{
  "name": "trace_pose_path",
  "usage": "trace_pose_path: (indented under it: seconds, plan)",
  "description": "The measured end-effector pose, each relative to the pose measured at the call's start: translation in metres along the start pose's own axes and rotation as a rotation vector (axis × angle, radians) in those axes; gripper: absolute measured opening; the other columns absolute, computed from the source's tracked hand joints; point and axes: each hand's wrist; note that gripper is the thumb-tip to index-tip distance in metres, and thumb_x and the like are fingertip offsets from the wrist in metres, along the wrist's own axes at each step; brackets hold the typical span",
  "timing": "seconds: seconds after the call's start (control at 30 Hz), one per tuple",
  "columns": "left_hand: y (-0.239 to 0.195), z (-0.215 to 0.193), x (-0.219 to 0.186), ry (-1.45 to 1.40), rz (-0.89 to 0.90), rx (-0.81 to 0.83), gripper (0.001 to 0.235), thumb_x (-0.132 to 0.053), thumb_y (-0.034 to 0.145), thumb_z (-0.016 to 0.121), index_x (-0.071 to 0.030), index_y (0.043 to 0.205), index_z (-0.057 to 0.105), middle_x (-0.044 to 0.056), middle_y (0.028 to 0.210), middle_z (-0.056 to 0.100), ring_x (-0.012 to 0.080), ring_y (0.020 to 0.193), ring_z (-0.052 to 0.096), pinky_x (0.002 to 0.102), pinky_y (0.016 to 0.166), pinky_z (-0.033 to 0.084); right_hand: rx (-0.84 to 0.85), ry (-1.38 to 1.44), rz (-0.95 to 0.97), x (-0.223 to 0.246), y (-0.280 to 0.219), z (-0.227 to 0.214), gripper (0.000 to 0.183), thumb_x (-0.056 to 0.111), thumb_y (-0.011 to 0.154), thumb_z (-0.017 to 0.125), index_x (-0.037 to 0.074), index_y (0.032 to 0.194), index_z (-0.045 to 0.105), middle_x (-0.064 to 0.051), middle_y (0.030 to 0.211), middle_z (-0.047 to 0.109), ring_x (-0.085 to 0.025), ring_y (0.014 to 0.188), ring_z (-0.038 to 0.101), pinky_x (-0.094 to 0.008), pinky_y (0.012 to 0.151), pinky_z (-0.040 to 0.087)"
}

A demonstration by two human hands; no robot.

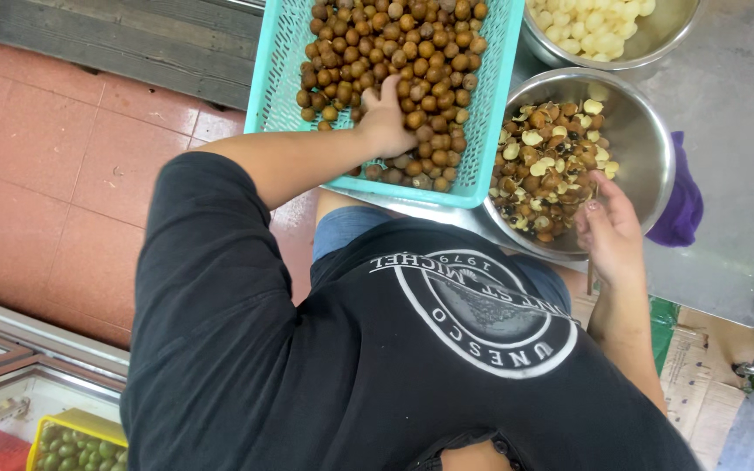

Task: The person repeatedly picks longan fruits from a green basket, peels them by hand, and places the peeled fruit into a metal bowl while discarding the shells into another metal bowl. The process continues with consistent hand movements and separation of fruit from shells.

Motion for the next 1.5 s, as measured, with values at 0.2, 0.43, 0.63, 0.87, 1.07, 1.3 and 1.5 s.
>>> trace_pose_path:
  seconds: [0.2, 0.43, 0.63, 0.87, 1.07, 1.3, 1.5]
  plan:
    - [0.039, 0.0, -0.044, -0.109, 0.095, -0.128, 0.122, -0.026, 0.068, 0.092, -0.023, 0.155, 0.007, 0.035, 0.156, 0.002, 0.0454, 0.116, 0.062, 0.038, 0.108, 0.051, 0.011, -0.016, -0.028, 0.0, -0.008, 0.003, 0.055, 0.012, 0.107, 0.048, 0.007, 0.161, 0.037, 0.003, 0.078, 0.051, -0.005, 0.062, 0.042, -0.02, 0.054, 0.033]
    - [0.093, -0.023, -0.093, -0.188, 0.128, -0.096, 0.099, -0.023, 0.071, 0.09, -0.022, 0.147, 0.026, 0.029, 0.149, 0.02, 0.0418, 0.117, 0.061, 0.041, 0.105, 0.05, 0.011, -0.008, -0.052, -0.003, -0.016, -0.014, 0.053, 0.011, 0.108, 0.049, 0.005, 0.16, 0.04, 0.003, 0.082, 0.053, -0.005, 0.063, 0.04, -0.02, 0.054, 0.031]
    - [0.119, -0.07, -0.067, 0.192, 0.242, 0.093, 0.074, -0.02, 0.077, 0.086, -0.02, 0.138, 0.044, 0.022, 0.142, 0.037, 0.0387, 0.119, 0.062, 0.043, 0.104, 0.05, -0.076, 0.042, -0.015, -0.003, -0.029, -0.033, 0.054, 0.011, 0.108, 0.049, 0.007, 0.16, 0.04, 0.001, 0.082, 0.054, -0.004, 0.061, 0.04, -0.02, 0.054, 0.031]
    - [0.118, -0.09, -0.006, 0.701, 0.321, 0.116, 0.047, -0.016, 0.084, 0.081, -0.019, 0.128, 0.065, 0.015, 0.134, 0.056, 0.0351, 0.121, 0.062, 0.045, 0.102, 0.051, -0.029, 0.097, -0.016, -0.004, -0.015, -0.022, 0.045, 0.022, 0.114, 0.044, 0.008, 0.157, 0.047, -0.001, 0.078, 0.054, -0.005, 0.058, 0.038, -0.02, 0.052, 0.03]
    - [0.099, -0.062, 0.013, 1.007, 0.656, -0.23, 0.039, -0.017, 0.08, 0.08, -0.022, 0.118, 0.075, 0.012, 0.125, 0.059, 0.0334, 0.118, 0.056, 0.046, 0.091, 0.05, 0.048, -0.047, -0.083, 0.004, -0.007, -0.003, 0.047, 0.019, 0.112, 0.045, 0.007, 0.157, 0.045, 0.0, 0.081, 0.053, -0.005, 0.062, 0.039, -0.02, 0.054, 0.03]
    - [0.08, -0.078, 0.02, 0.845, 0.841, -0.229, 0.029, -0.023, 0.09, 0.078, -0.011, 0.116, 0.071, 0.011, 0.13, 0.054, 0.034, 0.129, 0.046, 0.047, 0.102, 0.043, 0.041, 0.0, -0.095, 0.006, -0.019, -0.004, 0.045, 0.022, 0.113, 0.042, 0.006, 0.155, 0.047, 0.001, 0.08, 0.055, -0.004, 0.062, 0.04, -0.018, 0.054, 0.032]
    - [0.052, -0.068, -0.046, -0.713, 0.624, 0.271, 0.029, -0.009, 0.1, 0.064, -0.014, 0.126, 0.053, 0.005, 0.121, 0.069, 0.0202, 0.11, 0.068, 0.033, 0.094, 0.058, 0.001, -0.035, -0.108, 0.018, -0.017, 0.008, 0.033, 0.014, 0.11, 0.05, 0.001, 0.139, 0.06, 0.002, 0.082, 0.057, -0.004, 0.064, 0.044, -0.019, 0.056, 0.034]
Point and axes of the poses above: each hand's wrist, its own y-axis towards the middle knuckle, its own z-axis out of the palm, x = y × z
